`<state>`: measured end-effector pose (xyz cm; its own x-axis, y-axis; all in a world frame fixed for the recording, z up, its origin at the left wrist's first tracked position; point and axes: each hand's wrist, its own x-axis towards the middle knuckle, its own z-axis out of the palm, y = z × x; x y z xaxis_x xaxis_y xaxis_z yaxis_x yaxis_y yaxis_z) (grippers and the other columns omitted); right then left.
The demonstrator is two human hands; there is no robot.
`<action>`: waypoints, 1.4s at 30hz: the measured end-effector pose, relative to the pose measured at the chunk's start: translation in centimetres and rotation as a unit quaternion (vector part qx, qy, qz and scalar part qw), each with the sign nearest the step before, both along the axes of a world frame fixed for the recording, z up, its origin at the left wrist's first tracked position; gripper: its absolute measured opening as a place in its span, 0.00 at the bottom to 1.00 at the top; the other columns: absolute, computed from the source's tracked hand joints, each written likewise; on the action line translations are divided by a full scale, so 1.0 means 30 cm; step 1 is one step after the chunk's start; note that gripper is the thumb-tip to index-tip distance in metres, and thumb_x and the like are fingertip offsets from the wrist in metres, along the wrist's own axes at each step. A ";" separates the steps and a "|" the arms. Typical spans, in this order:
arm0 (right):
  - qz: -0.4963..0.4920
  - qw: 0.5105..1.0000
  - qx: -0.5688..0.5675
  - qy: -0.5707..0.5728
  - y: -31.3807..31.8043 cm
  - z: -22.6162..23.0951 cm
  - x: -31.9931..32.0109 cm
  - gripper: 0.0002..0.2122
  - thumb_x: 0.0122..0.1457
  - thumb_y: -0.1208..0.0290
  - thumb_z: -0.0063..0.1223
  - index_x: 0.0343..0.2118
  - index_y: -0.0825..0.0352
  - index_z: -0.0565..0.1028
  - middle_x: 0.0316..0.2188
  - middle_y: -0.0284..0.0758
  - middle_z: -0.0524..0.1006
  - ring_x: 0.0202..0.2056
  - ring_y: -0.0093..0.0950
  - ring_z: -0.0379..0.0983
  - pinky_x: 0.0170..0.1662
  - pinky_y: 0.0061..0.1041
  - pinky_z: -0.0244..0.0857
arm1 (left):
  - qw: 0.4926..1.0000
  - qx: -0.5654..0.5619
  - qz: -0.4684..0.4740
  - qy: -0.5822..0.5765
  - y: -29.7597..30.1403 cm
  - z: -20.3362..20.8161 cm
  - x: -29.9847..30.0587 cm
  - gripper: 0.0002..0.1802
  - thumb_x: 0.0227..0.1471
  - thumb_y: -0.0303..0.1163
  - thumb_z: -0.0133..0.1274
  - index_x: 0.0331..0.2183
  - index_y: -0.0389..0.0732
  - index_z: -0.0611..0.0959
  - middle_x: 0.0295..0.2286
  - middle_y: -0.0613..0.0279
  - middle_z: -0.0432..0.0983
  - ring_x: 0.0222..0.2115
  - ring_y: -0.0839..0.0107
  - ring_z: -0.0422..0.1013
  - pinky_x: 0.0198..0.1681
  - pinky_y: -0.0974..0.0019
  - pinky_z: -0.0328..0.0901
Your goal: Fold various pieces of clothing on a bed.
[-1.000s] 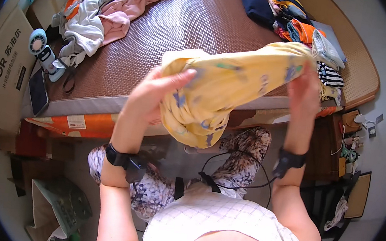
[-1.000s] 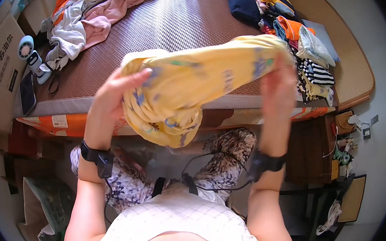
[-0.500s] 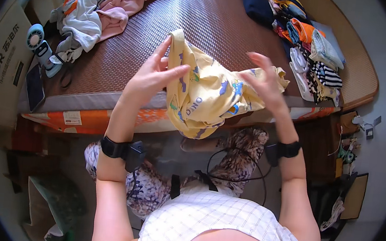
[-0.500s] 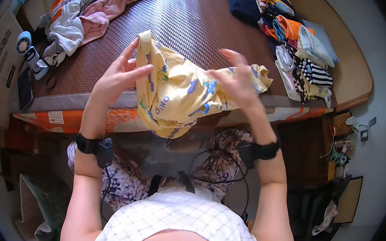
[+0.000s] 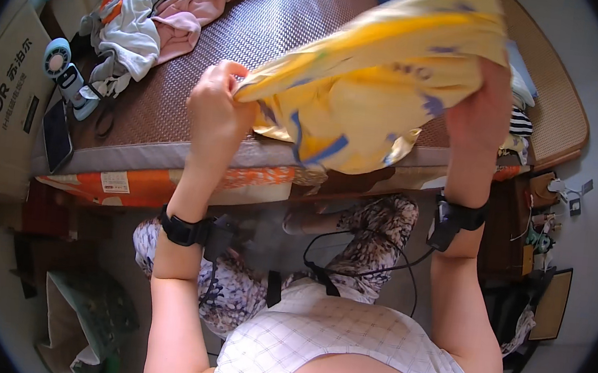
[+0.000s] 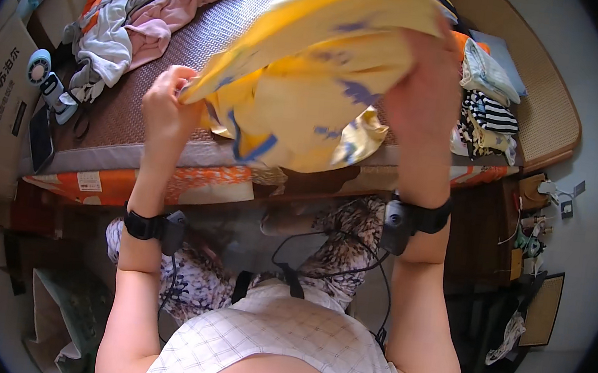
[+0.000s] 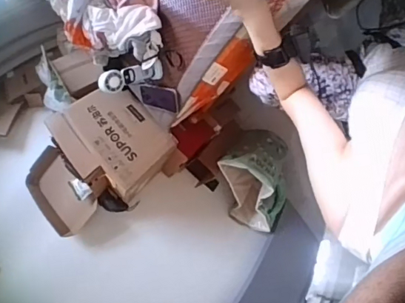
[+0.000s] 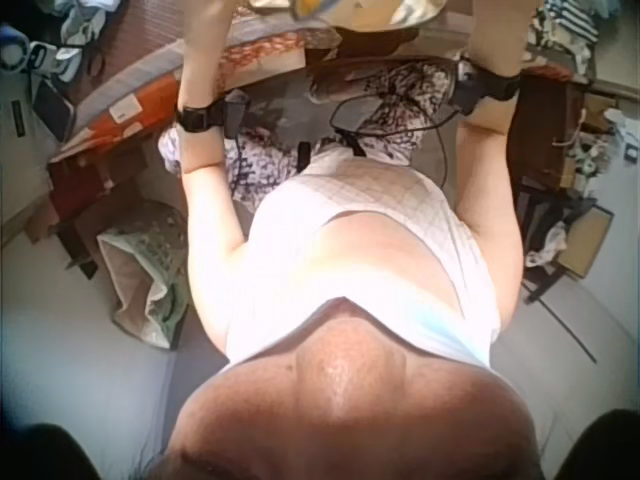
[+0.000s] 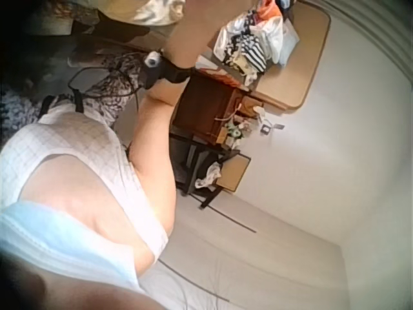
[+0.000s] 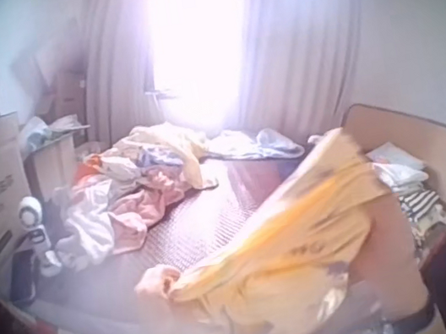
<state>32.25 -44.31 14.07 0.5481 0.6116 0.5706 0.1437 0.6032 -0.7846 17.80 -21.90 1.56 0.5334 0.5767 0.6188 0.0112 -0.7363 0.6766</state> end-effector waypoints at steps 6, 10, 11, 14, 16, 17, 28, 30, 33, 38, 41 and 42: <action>-0.295 0.938 -0.175 0.041 -0.112 -0.208 0.185 0.08 0.56 0.75 0.49 0.37 0.69 0.75 0.31 0.33 0.78 0.32 0.23 0.75 0.40 0.22 0.68 | 0.739 -0.525 -0.410 -0.104 0.076 0.038 -0.039 0.15 0.53 0.29 0.47 0.42 0.32 0.74 0.37 0.54 0.75 0.37 0.68 0.74 0.42 0.67 0.68; -0.251 0.885 -0.380 -0.103 -0.018 -0.361 0.130 0.21 0.49 0.75 0.61 0.46 0.69 0.68 0.37 0.38 0.75 0.36 0.23 0.72 0.42 0.22 0.67 | 0.577 -0.638 -0.497 -0.112 0.025 0.019 -0.024 0.19 0.56 0.33 0.43 0.47 0.32 0.71 0.42 0.51 0.73 0.40 0.64 0.73 0.42 0.64 0.69; -0.243 0.870 -0.344 -0.256 0.020 -0.345 0.068 0.29 0.46 0.72 0.63 0.52 0.67 0.63 0.43 0.40 0.72 0.44 0.30 0.68 0.50 0.28 0.62 | 0.577 -0.638 -0.498 -0.111 0.009 0.029 -0.028 0.19 0.56 0.33 0.43 0.47 0.32 0.71 0.42 0.51 0.73 0.40 0.64 0.73 0.42 0.64 0.69; -0.116 0.898 -0.299 -0.302 0.138 -0.305 -0.071 0.29 0.46 0.70 0.61 0.52 0.67 0.63 0.43 0.39 0.70 0.48 0.32 0.65 0.54 0.31 0.59 | 0.561 -0.640 -0.508 -0.128 -0.039 0.031 -0.033 0.18 0.58 0.35 0.44 0.45 0.32 0.71 0.38 0.54 0.74 0.38 0.68 0.74 0.39 0.67 0.71; -0.043 0.903 -0.293 -0.310 0.151 -0.293 -0.077 0.25 0.49 0.71 0.58 0.50 0.68 0.65 0.40 0.38 0.72 0.45 0.32 0.68 0.52 0.31 0.61 | 0.555 -0.640 -0.517 -0.125 -0.044 0.039 -0.040 0.19 0.57 0.35 0.45 0.46 0.32 0.70 0.39 0.54 0.74 0.38 0.70 0.74 0.39 0.67 0.71; -0.050 0.891 -0.333 -0.303 0.156 -0.285 -0.059 0.18 0.52 0.71 0.55 0.46 0.68 0.67 0.37 0.37 0.73 0.42 0.29 0.70 0.48 0.29 0.64 | 0.551 -0.639 -0.523 -0.124 -0.051 0.051 -0.043 0.20 0.57 0.35 0.46 0.47 0.33 0.70 0.39 0.55 0.74 0.38 0.71 0.74 0.39 0.68 0.71; 0.037 0.951 -0.304 0.034 0.116 -0.227 -0.040 0.14 0.53 0.61 0.58 0.35 0.66 0.72 0.28 0.30 0.74 0.29 0.17 0.72 0.32 0.17 0.69 | 0.942 -0.102 -0.284 0.145 0.042 0.046 -0.088 0.26 0.39 0.23 0.57 0.45 0.35 0.72 0.37 0.61 0.72 0.39 0.74 0.68 0.42 0.71 0.63; 0.003 0.916 -0.373 -0.146 0.147 -0.269 -0.105 0.20 0.46 0.60 0.65 0.36 0.68 0.72 0.29 0.29 0.73 0.31 0.17 0.70 0.35 0.18 0.66 | 0.958 -0.069 -0.205 0.189 0.045 0.040 -0.082 0.16 0.50 0.28 0.49 0.43 0.34 0.74 0.38 0.60 0.73 0.37 0.75 0.70 0.40 0.72 0.65; 0.010 0.902 -0.385 -0.194 0.187 -0.333 -0.159 0.17 0.49 0.64 0.63 0.38 0.70 0.72 0.30 0.30 0.72 0.35 0.18 0.68 0.39 0.20 0.63 | 0.805 -0.423 -0.413 0.047 0.042 0.047 -0.097 0.16 0.53 0.28 0.48 0.44 0.34 0.73 0.38 0.61 0.74 0.35 0.76 0.71 0.39 0.73 0.66; 0.042 0.961 -0.234 0.138 0.188 -0.295 -0.118 0.09 0.58 0.74 0.50 0.40 0.70 0.71 0.32 0.32 0.75 0.34 0.17 0.69 0.38 0.17 0.65 | 0.745 -0.485 -0.456 -0.027 0.004 0.092 -0.119 0.16 0.52 0.28 0.51 0.43 0.33 0.74 0.35 0.63 0.75 0.35 0.80 0.71 0.37 0.75 0.66; 0.115 0.945 -0.214 0.220 0.166 -0.182 -0.140 0.10 0.57 0.74 0.51 0.42 0.70 0.72 0.33 0.33 0.76 0.32 0.17 0.71 0.37 0.18 0.66 | 0.895 -0.248 -0.356 0.108 0.007 0.083 -0.118 0.11 0.50 0.24 0.51 0.37 0.33 0.76 0.30 0.66 0.76 0.30 0.81 0.71 0.34 0.76 0.65; 0.149 0.932 -0.229 0.238 0.164 -0.175 -0.144 0.10 0.56 0.75 0.52 0.41 0.69 0.72 0.34 0.33 0.77 0.31 0.17 0.72 0.36 0.19 0.67 | 0.937 -0.180 -0.273 0.126 0.011 0.051 -0.100 0.11 0.50 0.25 0.52 0.37 0.33 0.76 0.30 0.65 0.76 0.30 0.81 0.71 0.34 0.75 0.66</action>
<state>27.93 -39.39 8.81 0.4398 0.8966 -0.0523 -0.4060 0.1466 -0.9021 14.81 -21.56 3.08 0.9125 0.3230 0.2512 -0.1078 -0.4025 0.9090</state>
